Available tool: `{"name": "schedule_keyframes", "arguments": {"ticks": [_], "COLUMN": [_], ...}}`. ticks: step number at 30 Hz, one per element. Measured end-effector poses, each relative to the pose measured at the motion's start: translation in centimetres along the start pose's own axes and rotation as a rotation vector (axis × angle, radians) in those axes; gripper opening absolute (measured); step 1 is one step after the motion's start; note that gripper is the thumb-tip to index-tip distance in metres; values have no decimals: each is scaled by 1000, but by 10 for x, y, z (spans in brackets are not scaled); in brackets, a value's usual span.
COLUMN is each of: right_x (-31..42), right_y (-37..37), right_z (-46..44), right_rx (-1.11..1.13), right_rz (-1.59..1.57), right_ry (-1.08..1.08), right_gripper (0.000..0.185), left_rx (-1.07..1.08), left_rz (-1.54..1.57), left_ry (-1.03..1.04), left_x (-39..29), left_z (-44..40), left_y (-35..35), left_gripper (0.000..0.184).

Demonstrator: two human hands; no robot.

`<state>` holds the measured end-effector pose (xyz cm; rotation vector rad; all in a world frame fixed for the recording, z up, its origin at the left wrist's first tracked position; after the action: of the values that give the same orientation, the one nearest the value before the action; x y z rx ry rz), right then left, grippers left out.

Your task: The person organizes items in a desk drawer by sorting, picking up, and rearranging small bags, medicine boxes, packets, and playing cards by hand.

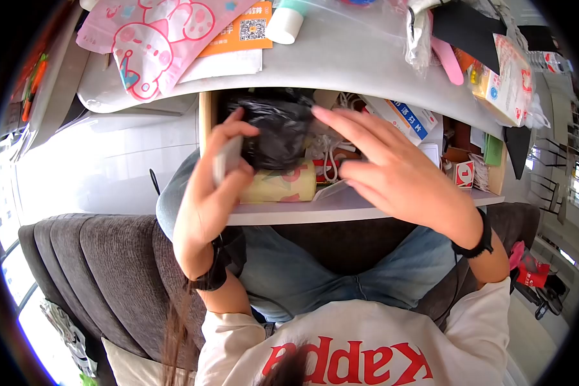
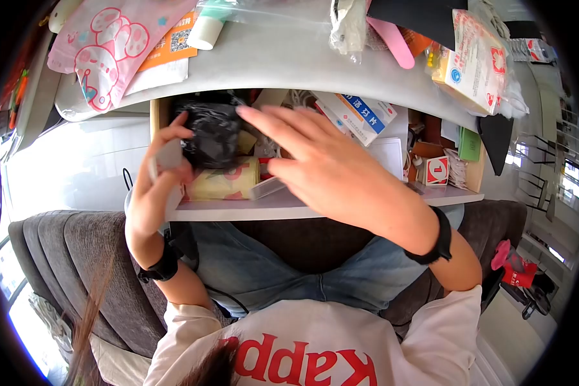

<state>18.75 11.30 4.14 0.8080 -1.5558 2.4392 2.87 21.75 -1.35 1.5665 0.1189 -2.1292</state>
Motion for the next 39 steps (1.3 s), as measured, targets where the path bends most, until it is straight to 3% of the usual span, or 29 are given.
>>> {"name": "schedule_keyframes", "arguments": {"ticks": [2,5,6,9,12,17,18,19,21,22,24,28,30,31,32,33,34,35,37,39], "right_x": [9,-3,-6,-31,-43,-60,-60,-61,-49,-43,-21,2,-8,-13,-23,-32,-40,-45,-51,-55], "right_y": [-3,21,21,37,42,13,8,3,-12,-17,-28,-27,-20,-15,-4,7,22,38,57,58], "right_z": [-16,-36,-37,-42,-17,44,53,60,60,57,40,-8,-23,-30,-38,-37,-36,-33,-29,-24], "right_rx": [-92,0,-97,342,243,309,328,348,253,207,10,-89,-62,20,262,193,317,309,245,465], "right_rz": [17,91,88,-237,-258,-156,-151,-145,-103,-83,5,-49,-203,-291,-423,-304,-295,-164,-90,-175], "right_ry": [-86,-100,-155,15,-19,335,410,486,461,450,332,-63,-205,-259,-129,-149,-61,-125,-160,-16], "right_gripper": [8,11,11,13,14,14,14,13,14,15,11,14,10,9,11,15,16,16,16,17], "left_rx": [64,233,265,301,173,-37,20,49,110,153,182,315,273,304,332,358,305,264,134,62], "left_rz": [-146,-199,-275,-232,-63,138,154,-79,-541,-566,-681,-836,-845,-868,-893,-920,-903,-790,-797,-798], "left_ry": [-55,-107,-166,-36,27,67,31,41,65,-90,-57,-113,-13,-29,-43,-57,-170,-73,-100,-83], "left_x": [1,-2,-5,-8,-7,-7,-1,-1,-2,-6,-5,5,-2,1,2,3,-2,-10,-19,-19], "left_z": [-1,-8,-7,-4,7,15,13,10,0,-2,-4,-5,-6,-4,0,3,3,5,11,18], "left_y": [11,31,34,31,7,-9,-8,-5,14,24,41,69,72,70,66,63,55,46,29,20], "left_gripper": [40,42,40,41,42,41,40,41,42,45,47,56,39,46,53,60,57,52,49,48]}}
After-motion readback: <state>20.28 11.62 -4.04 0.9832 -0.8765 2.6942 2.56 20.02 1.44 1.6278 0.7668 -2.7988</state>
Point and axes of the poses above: each hand's wrist, its own z-axis away from the middle knuckle, its own y-axis out of the palm, x = y × z, the point moved 6 cm from there along -z, towards the middle knuckle, and after that the axes turned 15 degrees about x, right-handed, at the moved point
